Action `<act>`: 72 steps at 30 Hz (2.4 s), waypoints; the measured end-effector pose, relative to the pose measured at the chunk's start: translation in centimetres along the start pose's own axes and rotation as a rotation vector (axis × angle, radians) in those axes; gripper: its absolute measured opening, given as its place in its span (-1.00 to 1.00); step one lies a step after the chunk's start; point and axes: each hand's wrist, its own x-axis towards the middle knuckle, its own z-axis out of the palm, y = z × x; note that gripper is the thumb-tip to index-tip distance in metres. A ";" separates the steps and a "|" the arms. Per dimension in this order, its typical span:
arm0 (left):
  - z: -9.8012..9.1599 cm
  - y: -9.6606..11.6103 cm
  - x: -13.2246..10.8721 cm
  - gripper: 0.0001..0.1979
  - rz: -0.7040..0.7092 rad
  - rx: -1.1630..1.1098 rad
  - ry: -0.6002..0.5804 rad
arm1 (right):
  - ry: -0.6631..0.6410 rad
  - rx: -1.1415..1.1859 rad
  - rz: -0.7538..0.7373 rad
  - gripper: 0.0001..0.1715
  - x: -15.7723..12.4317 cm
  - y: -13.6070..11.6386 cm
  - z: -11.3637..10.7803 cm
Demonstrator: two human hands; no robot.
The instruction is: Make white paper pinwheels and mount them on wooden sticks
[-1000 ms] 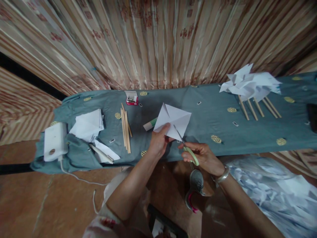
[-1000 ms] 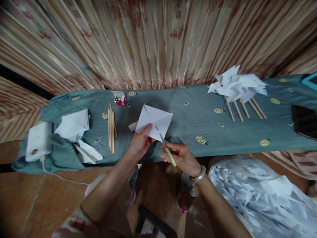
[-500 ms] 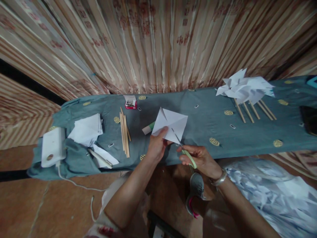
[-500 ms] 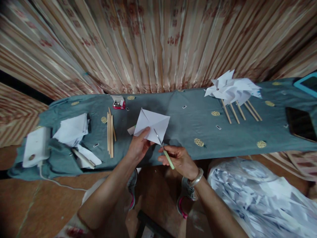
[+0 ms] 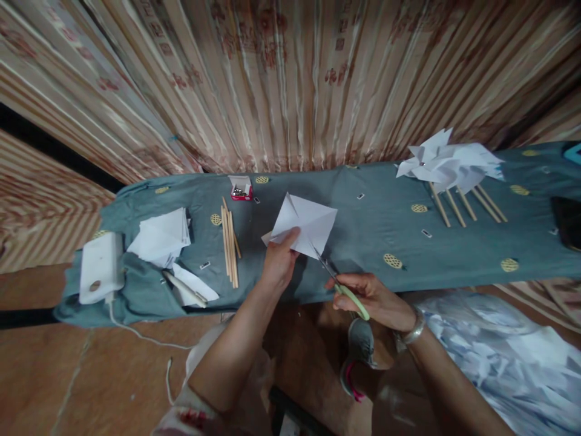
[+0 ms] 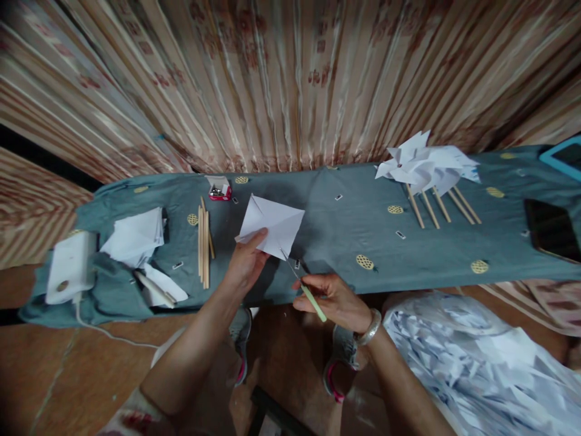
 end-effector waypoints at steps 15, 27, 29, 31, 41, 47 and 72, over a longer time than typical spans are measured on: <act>-1.1 -0.5 0.1 -0.76 0.033 0.424 -0.161 | 0.671 0.109 -0.345 -0.49 -0.6 -0.9 -3.1; -0.6 -1.1 -0.6 -0.64 -0.139 0.461 -0.295 | 0.713 0.159 -0.322 -0.52 0.9 -1.1 -1.2; -0.3 -1.2 -0.9 -0.55 -0.168 0.301 -0.333 | 0.818 0.212 -0.342 -0.54 1.1 -1.3 -1.2; 0.1 -1.5 -1.4 -0.51 -0.171 0.208 -0.371 | 0.895 0.252 -0.367 -0.54 1.4 -1.4 -1.2; 1.4 -3.2 -2.3 -0.56 0.026 0.296 -0.201 | 0.828 0.258 -0.408 -0.48 2.5 -1.2 0.3; 0.2 -1.5 0.0 -0.69 0.237 0.383 -0.074 | 0.581 0.055 -0.289 -0.51 1.1 -1.1 0.3; -0.3 -1.1 0.3 -0.67 0.231 0.381 -0.074 | 0.057 -0.031 -0.077 -0.51 0.0 0.1 0.6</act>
